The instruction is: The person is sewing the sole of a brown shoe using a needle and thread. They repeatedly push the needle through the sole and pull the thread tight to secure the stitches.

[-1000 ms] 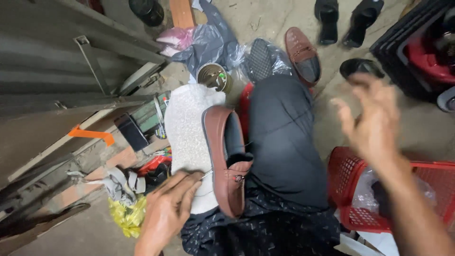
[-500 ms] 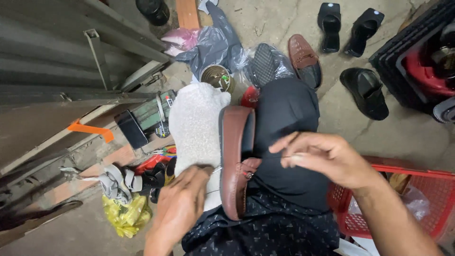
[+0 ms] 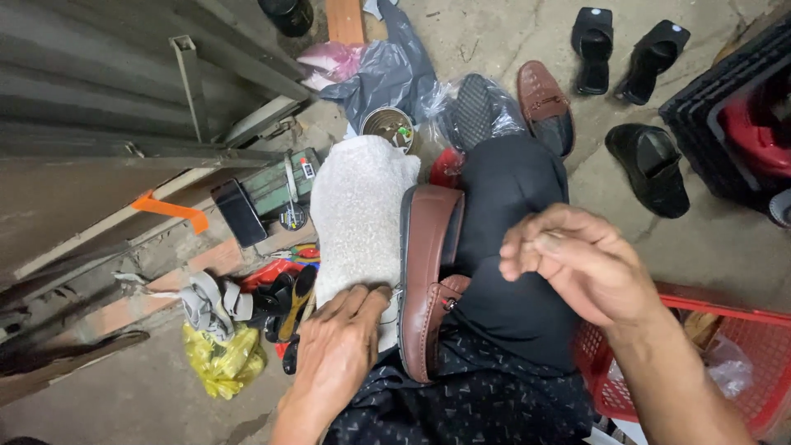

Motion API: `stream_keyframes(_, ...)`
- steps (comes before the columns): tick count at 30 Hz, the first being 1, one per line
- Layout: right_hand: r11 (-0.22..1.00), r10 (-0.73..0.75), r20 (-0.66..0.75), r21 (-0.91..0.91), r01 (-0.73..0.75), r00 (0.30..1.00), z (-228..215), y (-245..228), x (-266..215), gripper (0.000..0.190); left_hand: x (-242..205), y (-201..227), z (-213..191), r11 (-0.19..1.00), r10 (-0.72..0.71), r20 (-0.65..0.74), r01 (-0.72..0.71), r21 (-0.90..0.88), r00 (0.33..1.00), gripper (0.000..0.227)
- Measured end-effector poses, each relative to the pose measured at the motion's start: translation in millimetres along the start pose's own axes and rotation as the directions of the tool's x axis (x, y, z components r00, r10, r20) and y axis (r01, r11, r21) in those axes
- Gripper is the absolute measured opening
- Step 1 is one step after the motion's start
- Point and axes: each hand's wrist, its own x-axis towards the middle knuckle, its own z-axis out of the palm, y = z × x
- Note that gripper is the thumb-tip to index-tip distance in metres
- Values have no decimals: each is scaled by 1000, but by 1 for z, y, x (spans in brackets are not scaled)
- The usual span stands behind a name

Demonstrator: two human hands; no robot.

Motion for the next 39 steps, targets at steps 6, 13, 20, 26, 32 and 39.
stream_keyframes(6, 733, -32, -170, -674, -93, 985, 1, 40, 26, 22, 5, 9, -2, 997, -33, 40, 35, -64, 999, 12)
stream_keyframes(13, 479, 431, -95, -819, -317, 898, 9, 54, 38, 21, 2, 10, 7, 999, -26, 51, 27, -26, 998, 15)
stream_keyframes(20, 586, 427, 44, -774, -240, 903, -1, 68, 31, 29, 7, 13, 8, 999, -41, 79, 40, 9, 996, 32)
stream_keyframes(26, 636, 438, 77, -731, -249, 896, 4, 67, 33, 29, 10, 13, 9, 996, -87, 154, 86, 12, 984, 30)
stream_keyframes(32, 645, 516, 127, -708, -287, 847, 4, 67, 33, 29, 4, 17, 12, 981, -192, 136, 195, -10, 972, 39)
stream_keyframes(39, 250, 263, -53, -961, -121, 963, 23, 41, 22, 18, 4, 4, 6, 931, -302, 279, 345, -117, 912, 26)
